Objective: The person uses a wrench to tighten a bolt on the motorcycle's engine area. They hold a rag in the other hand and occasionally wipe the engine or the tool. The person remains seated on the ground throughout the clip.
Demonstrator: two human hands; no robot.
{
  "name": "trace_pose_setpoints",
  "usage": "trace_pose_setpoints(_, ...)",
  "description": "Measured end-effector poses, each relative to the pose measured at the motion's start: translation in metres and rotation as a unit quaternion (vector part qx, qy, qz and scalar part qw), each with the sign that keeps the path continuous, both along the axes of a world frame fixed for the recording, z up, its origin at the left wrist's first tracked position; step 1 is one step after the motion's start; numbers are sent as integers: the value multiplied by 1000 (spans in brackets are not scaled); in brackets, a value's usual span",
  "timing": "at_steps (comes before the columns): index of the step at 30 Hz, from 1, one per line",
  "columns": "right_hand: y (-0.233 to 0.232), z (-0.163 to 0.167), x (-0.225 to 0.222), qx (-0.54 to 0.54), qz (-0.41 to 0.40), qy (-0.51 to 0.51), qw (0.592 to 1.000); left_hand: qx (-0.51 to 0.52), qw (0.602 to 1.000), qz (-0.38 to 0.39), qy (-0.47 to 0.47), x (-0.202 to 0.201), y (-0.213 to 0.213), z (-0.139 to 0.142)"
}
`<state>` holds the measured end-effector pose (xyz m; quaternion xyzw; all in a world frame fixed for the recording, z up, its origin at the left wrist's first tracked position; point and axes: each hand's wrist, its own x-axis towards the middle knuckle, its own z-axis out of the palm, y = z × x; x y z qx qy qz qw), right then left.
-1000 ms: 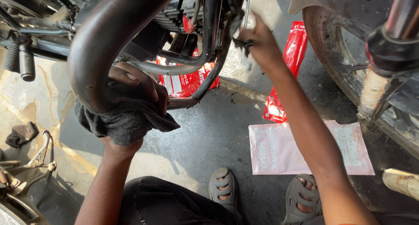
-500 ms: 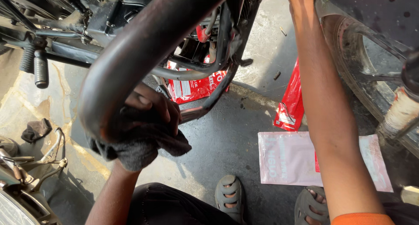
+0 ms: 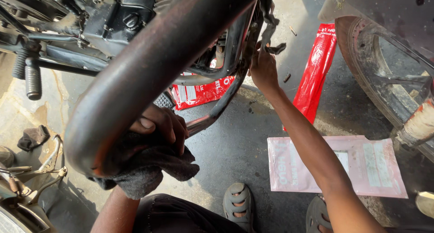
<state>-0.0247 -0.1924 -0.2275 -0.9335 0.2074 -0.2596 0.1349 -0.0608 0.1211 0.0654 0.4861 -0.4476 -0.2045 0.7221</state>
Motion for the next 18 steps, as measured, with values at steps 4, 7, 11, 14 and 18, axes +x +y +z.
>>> trace_pose_setpoints(4, -1, 26, -7, 49, 23, 10, 998, 57, 998, 4, 39, 1, 2, -1)
trace_pose_setpoints(7, 3, 67, -24, 236, 91, 24, 967, 164, 986, 13, 34, 0, 7, 5)
trace_pose_setpoints(11, -4, 122, -66, 479, 186, -39, 857, 142, 989, -1, 32, -1, 4, 13)
trace_pose_setpoints(14, -23, 150, -83, 650, 212, -169, 710, 67, 997, 25, 36, -7, -1, 13)
trace_pose_setpoints(18, -61, 149, -62, 450, 225, -287, 815, 40, 999, 34, 8, -10, 0, 12)
